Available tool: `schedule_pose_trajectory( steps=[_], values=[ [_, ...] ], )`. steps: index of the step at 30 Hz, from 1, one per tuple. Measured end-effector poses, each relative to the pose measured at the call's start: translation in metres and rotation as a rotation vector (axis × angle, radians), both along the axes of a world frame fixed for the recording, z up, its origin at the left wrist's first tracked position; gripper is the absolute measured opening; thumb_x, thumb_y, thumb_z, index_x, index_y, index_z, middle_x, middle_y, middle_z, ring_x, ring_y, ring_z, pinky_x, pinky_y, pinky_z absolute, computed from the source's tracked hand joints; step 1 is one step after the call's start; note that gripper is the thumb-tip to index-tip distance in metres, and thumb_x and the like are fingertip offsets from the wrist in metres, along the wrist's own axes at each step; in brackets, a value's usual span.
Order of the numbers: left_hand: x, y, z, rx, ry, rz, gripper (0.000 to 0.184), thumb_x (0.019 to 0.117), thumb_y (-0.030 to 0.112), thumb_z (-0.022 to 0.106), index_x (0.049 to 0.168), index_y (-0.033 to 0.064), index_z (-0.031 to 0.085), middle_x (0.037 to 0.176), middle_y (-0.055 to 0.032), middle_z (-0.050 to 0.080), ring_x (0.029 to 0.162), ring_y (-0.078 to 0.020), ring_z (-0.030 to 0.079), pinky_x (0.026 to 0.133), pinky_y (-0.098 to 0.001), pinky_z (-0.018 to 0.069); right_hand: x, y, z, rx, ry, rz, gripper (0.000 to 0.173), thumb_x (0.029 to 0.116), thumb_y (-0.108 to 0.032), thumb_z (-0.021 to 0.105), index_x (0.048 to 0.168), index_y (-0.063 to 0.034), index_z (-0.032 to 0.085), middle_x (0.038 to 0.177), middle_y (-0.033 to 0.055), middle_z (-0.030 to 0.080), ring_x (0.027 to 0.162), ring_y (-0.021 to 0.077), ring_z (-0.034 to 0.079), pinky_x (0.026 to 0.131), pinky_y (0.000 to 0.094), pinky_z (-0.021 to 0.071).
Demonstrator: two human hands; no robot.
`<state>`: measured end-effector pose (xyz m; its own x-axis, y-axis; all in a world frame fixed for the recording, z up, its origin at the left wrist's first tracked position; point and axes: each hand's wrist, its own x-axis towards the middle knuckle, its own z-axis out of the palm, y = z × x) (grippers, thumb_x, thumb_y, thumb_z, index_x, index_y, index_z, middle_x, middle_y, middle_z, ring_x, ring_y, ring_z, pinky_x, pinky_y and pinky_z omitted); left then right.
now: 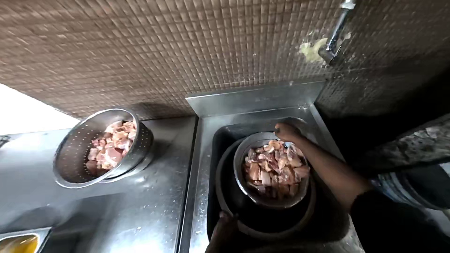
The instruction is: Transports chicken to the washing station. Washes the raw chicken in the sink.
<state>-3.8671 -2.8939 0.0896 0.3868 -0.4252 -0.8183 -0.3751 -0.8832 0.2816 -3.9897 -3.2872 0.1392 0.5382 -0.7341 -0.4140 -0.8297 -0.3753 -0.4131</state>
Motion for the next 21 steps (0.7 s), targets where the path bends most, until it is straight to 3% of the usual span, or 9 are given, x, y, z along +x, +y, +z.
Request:
schedule_pose_trajectory(
  steps=[4, 7, 9, 11, 12, 14, 15, 19, 21],
  values=[
    [-0.008, -0.007, 0.017, 0.198, -0.144, -0.201, 0.07, 0.1073, 0.056, 0.037, 0.144, -0.0023, 0.048, 0.136, -0.0241, 0.062, 0.126, -0.0394, 0.062, 0.103, -0.0576, 0.0506, -0.018, -0.011, -0.058, 0.018, 0.127, -0.017, 0.045, 0.0975, -0.031, 0.065, 0.13, -0.0012, 0.061, 0.126, 0.0254, 0.064, 0.119, 0.0431, 0.062, 0.097, 0.0662, 0.0493],
    [-0.012, -0.025, 0.058, 0.185, -0.278, -0.368, 0.056, 0.1037, 0.052, 0.049, 0.134, 0.0073, 0.063, 0.128, -0.0212, 0.067, 0.118, -0.0407, 0.065, 0.095, -0.0603, 0.0528, -0.036, -0.012, -0.086, 0.044, 0.137, -0.153, 0.062, 0.0991, -0.041, 0.062, 0.142, 0.0018, 0.052, 0.141, 0.0278, 0.056, 0.128, 0.0438, 0.057, 0.103, 0.064, 0.0474],
    [-0.006, -0.043, 0.055, 0.01, -0.261, -0.244, 0.065, 0.0989, 0.058, 0.056, 0.142, 0.0091, 0.055, 0.125, -0.0182, 0.069, 0.115, -0.0367, 0.068, 0.096, -0.056, 0.0548, -0.046, -0.014, -0.103, 0.093, 0.105, -0.231, 0.068, 0.1008, -0.048, 0.058, 0.146, 0.0024, 0.048, 0.142, 0.0288, 0.054, 0.129, 0.0444, 0.056, 0.105, 0.0639, 0.0465],
    [0.004, -0.063, 0.023, -0.163, -0.07, 0.017, 0.086, 0.095, 0.052, 0.068, 0.156, 0.003, 0.033, 0.14, -0.0223, 0.059, 0.126, -0.0351, 0.061, 0.108, -0.0521, 0.0493, -0.057, -0.015, -0.118, 0.171, 0.034, -0.313, 0.069, 0.1029, -0.055, 0.051, 0.141, 0.0021, 0.053, 0.134, 0.0293, 0.06, 0.125, 0.0442, 0.059, 0.104, 0.0648, 0.0466],
    [0.006, -0.071, 0.003, -0.232, 0.027, 0.185, 0.079, 0.095, 0.042, 0.072, 0.154, 0.002, 0.037, 0.139, -0.0226, 0.059, 0.124, -0.033, 0.062, 0.107, -0.0497, 0.0502, -0.062, -0.015, -0.125, 0.201, -0.006, -0.339, 0.069, 0.1041, -0.058, 0.047, 0.134, 0.0029, 0.059, 0.13, 0.0298, 0.062, 0.123, 0.0447, 0.06, 0.103, 0.0657, 0.0462],
    [0.0, -0.085, -0.032, -0.291, 0.172, 0.537, 0.041, 0.1012, 0.023, 0.066, 0.132, -0.003, 0.058, 0.111, -0.0211, 0.068, 0.094, -0.0289, 0.069, 0.084, -0.0459, 0.0586, -0.066, -0.013, -0.132, 0.206, -0.054, -0.373, 0.067, 0.1064, -0.056, 0.044, 0.123, 0.0043, 0.066, 0.124, 0.0304, 0.065, 0.12, 0.0455, 0.062, 0.102, 0.0657, 0.0459],
    [-0.005, -0.09, -0.044, -0.269, 0.225, 0.676, 0.036, 0.1042, 0.023, 0.061, 0.127, -0.0043, 0.06, 0.105, -0.0218, 0.068, 0.088, -0.0299, 0.068, 0.079, -0.0471, 0.0584, -0.067, -0.013, -0.135, 0.188, -0.057, -0.392, 0.064, 0.1067, -0.055, 0.045, 0.121, 0.0035, 0.068, 0.123, 0.0297, 0.066, 0.119, 0.0453, 0.062, 0.102, 0.0653, 0.0463],
    [-0.019, -0.098, -0.06, -0.191, 0.112, 0.698, 0.047, 0.1046, 0.031, 0.06, 0.14, 0.0004, 0.052, 0.124, -0.0248, 0.065, 0.112, -0.0366, 0.066, 0.095, -0.0552, 0.0538, -0.059, -0.015, -0.138, 0.21, 0.043, -0.428, 0.064, 0.1092, -0.051, 0.039, 0.125, 0.0049, 0.065, 0.129, 0.0299, 0.064, 0.124, 0.0454, 0.059, 0.104, 0.0652, 0.0447],
    [-0.015, -0.093, -0.06, -0.167, 0.068, 0.651, 0.054, 0.1015, 0.032, 0.064, 0.144, 0.0031, 0.049, 0.128, -0.0241, 0.065, 0.115, -0.0372, 0.066, 0.097, -0.0561, 0.0535, -0.053, -0.019, -0.125, 0.236, 0.047, -0.385, 0.058, 0.1098, -0.045, 0.04, 0.122, 0.0052, 0.067, 0.127, 0.0285, 0.065, 0.123, 0.0439, 0.061, 0.103, 0.0645, 0.0455]
  ],
)
